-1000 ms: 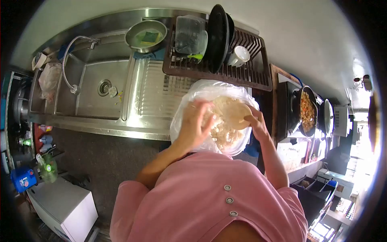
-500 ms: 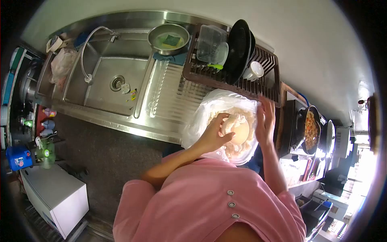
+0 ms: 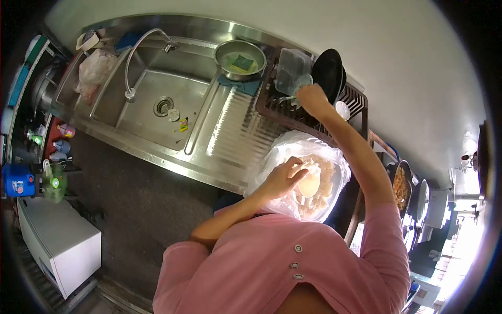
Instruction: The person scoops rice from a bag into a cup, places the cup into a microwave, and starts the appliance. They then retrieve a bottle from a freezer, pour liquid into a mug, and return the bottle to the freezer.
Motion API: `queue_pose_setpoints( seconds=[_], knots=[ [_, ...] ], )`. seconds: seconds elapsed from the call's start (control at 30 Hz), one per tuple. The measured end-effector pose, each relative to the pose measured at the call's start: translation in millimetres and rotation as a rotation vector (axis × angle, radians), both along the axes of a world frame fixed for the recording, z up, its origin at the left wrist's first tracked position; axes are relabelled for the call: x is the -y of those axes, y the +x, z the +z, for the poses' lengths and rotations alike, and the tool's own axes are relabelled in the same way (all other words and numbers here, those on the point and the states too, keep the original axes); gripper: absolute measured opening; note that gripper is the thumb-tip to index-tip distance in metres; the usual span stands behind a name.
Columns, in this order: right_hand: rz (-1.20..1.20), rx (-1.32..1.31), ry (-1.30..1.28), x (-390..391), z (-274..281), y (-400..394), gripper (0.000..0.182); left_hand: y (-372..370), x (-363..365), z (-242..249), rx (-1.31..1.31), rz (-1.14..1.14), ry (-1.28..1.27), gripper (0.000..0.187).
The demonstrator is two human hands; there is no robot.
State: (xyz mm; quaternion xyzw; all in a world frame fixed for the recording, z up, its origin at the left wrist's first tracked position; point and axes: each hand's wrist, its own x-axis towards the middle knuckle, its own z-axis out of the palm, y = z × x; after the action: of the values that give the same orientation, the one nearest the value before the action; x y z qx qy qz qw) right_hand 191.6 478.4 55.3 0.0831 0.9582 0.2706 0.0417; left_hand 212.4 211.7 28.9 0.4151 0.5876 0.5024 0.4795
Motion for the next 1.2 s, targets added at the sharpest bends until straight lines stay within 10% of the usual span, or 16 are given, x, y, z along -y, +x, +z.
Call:
queue_pose_setpoints(
  seconds=[0.4,0.53,0.87,1.2],
  knots=[
    [0.032,-0.221,-0.016,78.8,168.6,90.8,0.006,-6.9,-4.5,-1.4,0.236,-0.113,-0.091,0.044],
    [-0.377,-0.183,-0.261,128.7,217.1,180.9,0.03,-16.6,-5.4,4.2,0.28,-0.119,-0.116,0.048],
    [-0.644,-0.232,-0.557,167.2,49.5,264.4,0.036,-13.2,-17.6,17.1,-0.196,-0.108,0.17,0.087],
    [-0.715,-0.456,-0.761,177.2,41.2,274.2,0.045,-6.5,-23.8,4.3,0.069,0.006,-0.062,0.054]
  ],
)
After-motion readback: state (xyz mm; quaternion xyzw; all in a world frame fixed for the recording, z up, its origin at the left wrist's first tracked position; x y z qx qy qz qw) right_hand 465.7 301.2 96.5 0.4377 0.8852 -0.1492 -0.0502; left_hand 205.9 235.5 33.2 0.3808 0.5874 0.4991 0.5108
